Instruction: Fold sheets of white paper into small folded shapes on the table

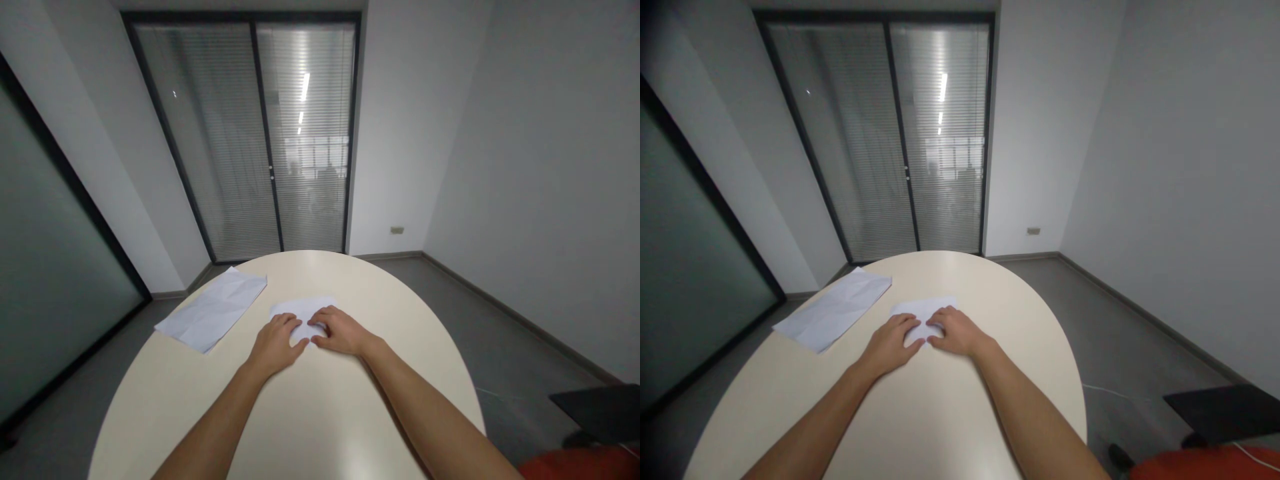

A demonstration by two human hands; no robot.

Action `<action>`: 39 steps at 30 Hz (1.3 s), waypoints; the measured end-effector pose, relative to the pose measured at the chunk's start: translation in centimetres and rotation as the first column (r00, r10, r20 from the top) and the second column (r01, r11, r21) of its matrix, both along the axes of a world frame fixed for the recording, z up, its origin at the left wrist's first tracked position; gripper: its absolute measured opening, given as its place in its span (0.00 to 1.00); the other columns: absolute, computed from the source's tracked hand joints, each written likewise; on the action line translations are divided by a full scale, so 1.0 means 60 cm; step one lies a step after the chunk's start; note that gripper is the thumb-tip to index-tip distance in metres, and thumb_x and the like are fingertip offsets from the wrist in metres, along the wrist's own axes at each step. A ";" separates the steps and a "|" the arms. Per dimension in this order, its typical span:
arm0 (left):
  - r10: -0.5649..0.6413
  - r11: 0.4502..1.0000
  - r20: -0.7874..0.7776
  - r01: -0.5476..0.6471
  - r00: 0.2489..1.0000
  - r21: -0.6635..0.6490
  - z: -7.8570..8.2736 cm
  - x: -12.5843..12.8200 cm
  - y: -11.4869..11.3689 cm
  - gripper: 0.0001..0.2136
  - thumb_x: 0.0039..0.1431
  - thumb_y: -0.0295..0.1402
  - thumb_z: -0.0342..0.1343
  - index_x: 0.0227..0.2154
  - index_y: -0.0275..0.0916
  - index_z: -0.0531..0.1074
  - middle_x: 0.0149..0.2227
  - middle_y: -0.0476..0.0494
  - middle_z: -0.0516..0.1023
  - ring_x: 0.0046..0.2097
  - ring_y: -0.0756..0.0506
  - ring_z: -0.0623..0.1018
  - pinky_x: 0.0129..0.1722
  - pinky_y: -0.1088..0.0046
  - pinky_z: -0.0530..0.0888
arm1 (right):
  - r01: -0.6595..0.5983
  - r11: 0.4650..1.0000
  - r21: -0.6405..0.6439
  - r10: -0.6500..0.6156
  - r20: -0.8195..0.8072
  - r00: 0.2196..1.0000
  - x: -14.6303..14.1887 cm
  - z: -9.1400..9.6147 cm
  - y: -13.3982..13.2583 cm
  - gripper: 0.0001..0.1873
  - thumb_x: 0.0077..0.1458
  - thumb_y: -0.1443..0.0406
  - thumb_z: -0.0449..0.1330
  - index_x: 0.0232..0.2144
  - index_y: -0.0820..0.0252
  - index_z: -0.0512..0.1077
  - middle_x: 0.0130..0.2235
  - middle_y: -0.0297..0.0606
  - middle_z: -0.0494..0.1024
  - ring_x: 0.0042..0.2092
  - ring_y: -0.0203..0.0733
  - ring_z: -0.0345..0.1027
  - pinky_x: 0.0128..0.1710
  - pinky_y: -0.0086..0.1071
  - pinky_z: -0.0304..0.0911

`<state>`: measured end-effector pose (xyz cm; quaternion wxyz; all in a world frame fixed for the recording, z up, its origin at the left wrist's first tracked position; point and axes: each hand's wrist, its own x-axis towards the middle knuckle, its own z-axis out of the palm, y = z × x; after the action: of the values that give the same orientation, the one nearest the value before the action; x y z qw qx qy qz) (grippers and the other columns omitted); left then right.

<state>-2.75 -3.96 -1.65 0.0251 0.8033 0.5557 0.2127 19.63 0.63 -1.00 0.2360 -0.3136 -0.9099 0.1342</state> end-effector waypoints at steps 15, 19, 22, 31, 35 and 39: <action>-0.019 0.999 0.010 0.019 1.000 -0.027 0.004 -0.002 -0.001 0.23 0.60 0.44 0.58 0.56 0.41 0.74 0.59 0.38 0.75 0.61 0.36 0.72 0.62 0.55 0.68 | 0.039 0.999 -0.009 -0.039 0.024 0.999 0.000 -0.008 0.001 0.26 0.57 0.57 0.64 0.56 0.60 0.75 0.58 0.50 0.75 0.61 0.54 0.66 0.62 0.48 0.60; -0.034 0.999 0.029 0.034 0.999 -0.008 0.000 -0.002 -0.001 0.25 0.60 0.44 0.58 0.58 0.40 0.72 0.58 0.37 0.76 0.59 0.36 0.72 0.61 0.55 0.69 | 0.028 1.000 -0.002 -0.028 0.027 0.999 0.000 -0.008 0.003 0.26 0.57 0.57 0.64 0.56 0.59 0.75 0.58 0.49 0.75 0.61 0.54 0.67 0.62 0.47 0.60; -0.048 0.999 0.018 0.048 0.999 0.009 -0.005 -0.002 -0.001 0.24 0.61 0.44 0.57 0.57 0.39 0.72 0.59 0.36 0.75 0.60 0.35 0.71 0.61 0.54 0.68 | 0.035 0.999 -0.009 -0.034 0.026 0.999 -0.002 -0.002 0.001 0.27 0.56 0.58 0.64 0.56 0.60 0.74 0.56 0.49 0.77 0.59 0.54 0.68 0.60 0.46 0.61; -0.147 0.989 0.037 0.147 0.989 -0.011 -0.010 -0.008 0.001 0.23 0.62 0.43 0.58 0.58 0.41 0.72 0.62 0.39 0.73 0.63 0.38 0.69 0.65 0.55 0.65 | 0.112 0.989 -0.092 -0.112 0.005 0.994 -0.001 0.011 -0.004 0.22 0.59 0.60 0.61 0.54 0.59 0.76 0.47 0.44 0.82 0.49 0.48 0.74 0.51 0.38 0.65; -0.156 0.986 0.038 0.158 0.987 -0.045 -0.012 -0.015 0.006 0.23 0.64 0.44 0.56 0.59 0.43 0.72 0.64 0.40 0.71 0.65 0.39 0.68 0.66 0.55 0.64 | 0.107 0.991 -0.075 -0.108 0.001 0.994 0.001 0.003 -0.001 0.21 0.57 0.64 0.63 0.53 0.59 0.77 0.47 0.44 0.82 0.48 0.47 0.73 0.51 0.37 0.65; -0.051 0.997 -0.021 0.050 0.998 -0.066 -0.013 -0.019 0.011 0.23 0.66 0.45 0.53 0.60 0.41 0.72 0.66 0.38 0.69 0.67 0.37 0.67 0.67 0.53 0.62 | 0.064 0.998 -0.017 -0.064 0.004 0.998 0.001 -0.001 0.000 0.19 0.59 0.64 0.61 0.53 0.60 0.77 0.48 0.45 0.81 0.50 0.48 0.71 0.54 0.40 0.64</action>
<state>-3.88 -3.31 -2.44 0.0505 0.8183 0.5420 0.1846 19.70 0.60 -1.07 0.2359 -0.3446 -0.8987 0.1339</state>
